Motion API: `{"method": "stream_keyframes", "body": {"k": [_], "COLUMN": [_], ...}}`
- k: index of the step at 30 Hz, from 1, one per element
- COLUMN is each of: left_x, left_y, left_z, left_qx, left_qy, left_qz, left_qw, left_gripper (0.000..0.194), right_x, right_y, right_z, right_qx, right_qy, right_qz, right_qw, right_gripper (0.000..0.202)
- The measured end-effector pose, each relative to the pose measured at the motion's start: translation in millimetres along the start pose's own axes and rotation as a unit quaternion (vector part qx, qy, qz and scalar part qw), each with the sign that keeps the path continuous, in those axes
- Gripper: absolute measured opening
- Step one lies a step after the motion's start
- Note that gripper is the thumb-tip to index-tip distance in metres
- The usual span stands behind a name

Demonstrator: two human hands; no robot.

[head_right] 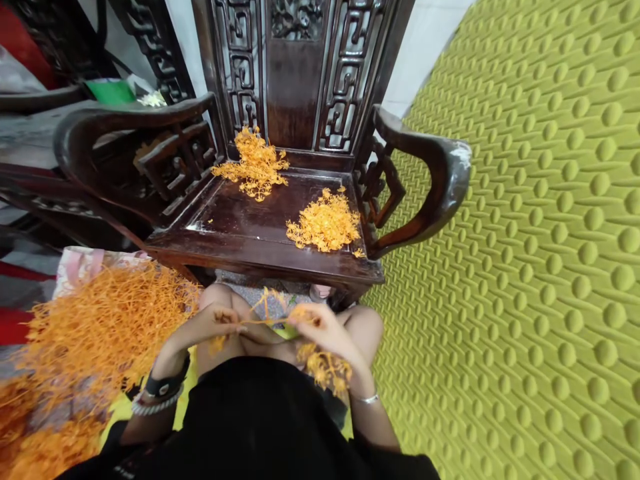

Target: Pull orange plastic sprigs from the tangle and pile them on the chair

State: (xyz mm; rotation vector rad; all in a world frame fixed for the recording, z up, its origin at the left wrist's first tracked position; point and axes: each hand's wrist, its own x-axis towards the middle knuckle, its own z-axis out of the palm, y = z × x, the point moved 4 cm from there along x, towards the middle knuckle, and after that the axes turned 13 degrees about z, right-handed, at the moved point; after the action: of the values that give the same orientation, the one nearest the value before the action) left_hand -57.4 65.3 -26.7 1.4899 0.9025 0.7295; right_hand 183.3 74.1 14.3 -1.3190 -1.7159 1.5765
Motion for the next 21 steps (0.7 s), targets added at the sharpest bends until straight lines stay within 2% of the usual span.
{"method": "stream_keyframes", "body": {"k": [2,4,5,7,9,11,12,14,17,19,21], "left_x": [-3,-3,-3,-2,-1,-1,0,0,2,2,-1], "left_y": [8,13,15,22,33,45,52,64,72,70,68], "left_z": [-2.1,-4.7,-6.7,-11.2,-12.7,-10.9,-9.1,-4.6,0.1,1.0,1.4], "left_qx": [0.027,0.071,0.096,0.134,0.146,0.137,0.135,0.127,0.064,0.015,-0.008], "left_qy": [0.005,0.013,0.023,0.053,0.069,0.077,0.086,0.115,0.176,0.206,0.203], "left_qz": [0.025,0.057,0.078,0.139,0.21,0.263,0.283,0.315,0.309,0.282,0.271], "left_qw": [0.999,0.996,0.992,0.98,0.964,0.952,0.946,0.934,0.933,0.937,0.941], "left_gripper": [0.019,0.017,0.016,0.013,0.006,0.004,0.009,0.017,0.023,0.026,0.027], "right_x": [-8,-17,-21,-29,-34,-31,-26,-12,12,16,8], "right_y": [-3,-7,-10,-12,-9,-5,-4,-4,-11,-23,-38], "right_z": [-17,-28,-30,-30,-33,-36,-37,-31,-7,10,19], "right_qx": [0.02,-0.01,-0.052,-0.157,-0.216,-0.193,-0.156,-0.07,0.042,0.064,0.035], "right_qy": [0.057,0.058,0.022,-0.093,-0.191,-0.241,-0.244,-0.206,-0.087,-0.027,0.0], "right_qz": [0.016,0.012,-0.008,-0.067,-0.122,-0.158,-0.174,-0.181,-0.126,-0.109,-0.148], "right_qw": [0.998,0.998,0.998,0.981,0.95,0.938,0.941,0.959,0.987,0.992,0.988], "right_gripper": [0.036,0.037,0.034,0.024,0.035,0.054,0.057,0.058,0.05,0.04,0.031]}}
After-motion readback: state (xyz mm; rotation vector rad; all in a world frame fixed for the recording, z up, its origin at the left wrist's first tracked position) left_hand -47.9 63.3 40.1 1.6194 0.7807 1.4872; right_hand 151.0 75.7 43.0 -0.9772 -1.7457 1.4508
